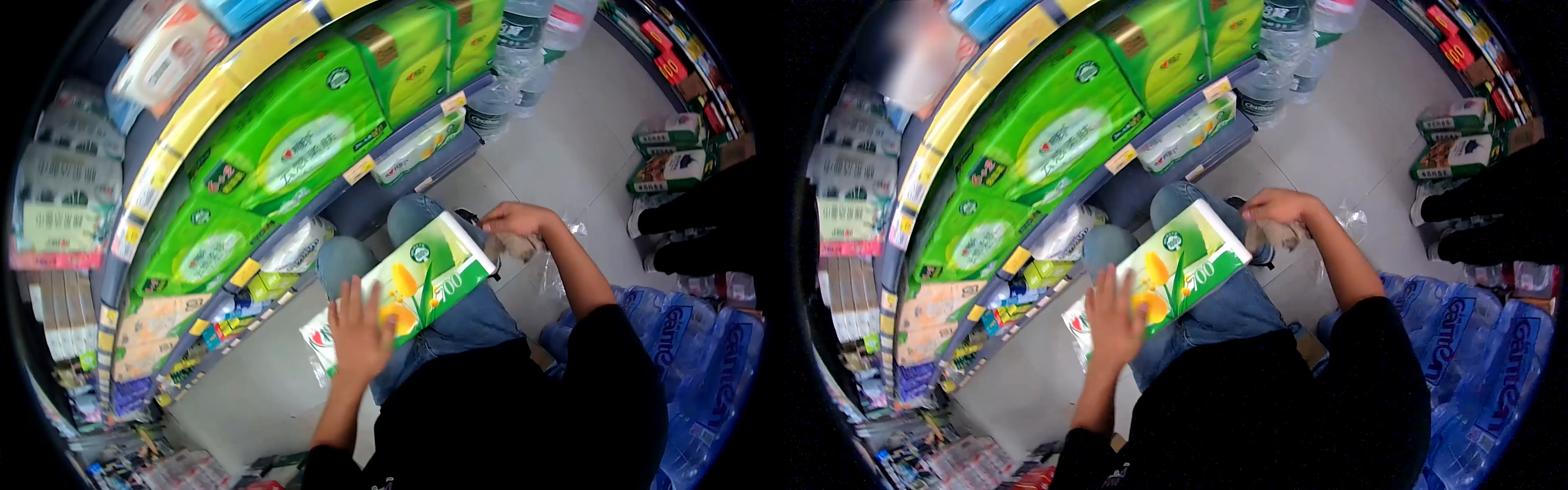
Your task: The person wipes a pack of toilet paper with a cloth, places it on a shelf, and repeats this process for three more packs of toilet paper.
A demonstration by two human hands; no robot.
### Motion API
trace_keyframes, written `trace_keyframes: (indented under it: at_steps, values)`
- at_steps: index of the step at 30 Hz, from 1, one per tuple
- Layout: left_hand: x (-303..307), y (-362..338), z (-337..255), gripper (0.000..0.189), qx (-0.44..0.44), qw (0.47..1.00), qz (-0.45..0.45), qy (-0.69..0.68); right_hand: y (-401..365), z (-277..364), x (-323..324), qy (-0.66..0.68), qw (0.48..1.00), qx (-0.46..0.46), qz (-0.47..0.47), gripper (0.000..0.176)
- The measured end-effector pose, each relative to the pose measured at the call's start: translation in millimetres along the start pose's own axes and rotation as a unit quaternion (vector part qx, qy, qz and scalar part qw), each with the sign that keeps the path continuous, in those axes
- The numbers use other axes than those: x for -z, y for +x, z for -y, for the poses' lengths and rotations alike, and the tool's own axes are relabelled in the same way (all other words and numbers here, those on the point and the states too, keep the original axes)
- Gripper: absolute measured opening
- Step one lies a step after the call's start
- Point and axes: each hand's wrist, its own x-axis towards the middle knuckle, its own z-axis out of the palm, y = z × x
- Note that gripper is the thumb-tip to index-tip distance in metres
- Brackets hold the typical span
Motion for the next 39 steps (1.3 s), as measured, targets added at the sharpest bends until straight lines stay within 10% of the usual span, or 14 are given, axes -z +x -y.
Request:
trace_keyframes:
  at_steps: [3, 6, 16, 21, 23, 26, 27, 28, 30, 39]
  values:
    - [-11, -3, -6, 0.062, 0.002, 0.999, 0.04, 0.032, 69, -66, 30, -0.078, 0.958, 0.043, -0.273, 0.047]
    - [-8, 3, -6, 0.063, 0.014, 0.997, 0.069, 0.035, 106, -34, 57, -0.274, 0.892, -0.073, -0.352, 0.059]
    - [-11, 16, 4, 0.062, 0.039, 0.994, 0.098, 0.024, 271, -93, 186, -0.401, 0.81, -0.26, -0.339, 0.044]
    - [28, 86, 20, 0.053, 0.091, 0.977, 0.179, -0.076, 298, -109, 209, -0.456, 0.816, -0.154, -0.321, 0.06]
    - [22, 132, 53, 0.052, 0.13, 0.94, 0.253, -0.19, 326, -162, 211, -0.203, 0.879, 0.073, -0.425, 0.063]
    - [-63, 181, 105, 0.062, 0.075, 0.91, 0.333, -0.237, 330, -168, 225, 0.208, 0.868, 0.229, -0.389, 0.065]
    - [-104, 199, 117, 0.065, 0.21, 0.855, 0.319, -0.351, 325, -158, 224, 0.339, 0.841, 0.246, -0.341, 0.065]
    - [-145, 218, 125, 0.069, 0.338, 0.771, 0.298, -0.451, 319, -148, 226, 0.344, 0.837, 0.25, -0.343, 0.065]
    - [-209, 252, 134, 0.065, 0.265, 0.9, 0.234, -0.255, 317, -142, 225, 0.309, 0.846, 0.245, -0.359, 0.065]
    - [-319, 344, 203, 0.071, 0.329, 0.889, 0.278, -0.154, 296, -120, 233, -0.12, 0.92, 0.009, -0.373, 0.067]
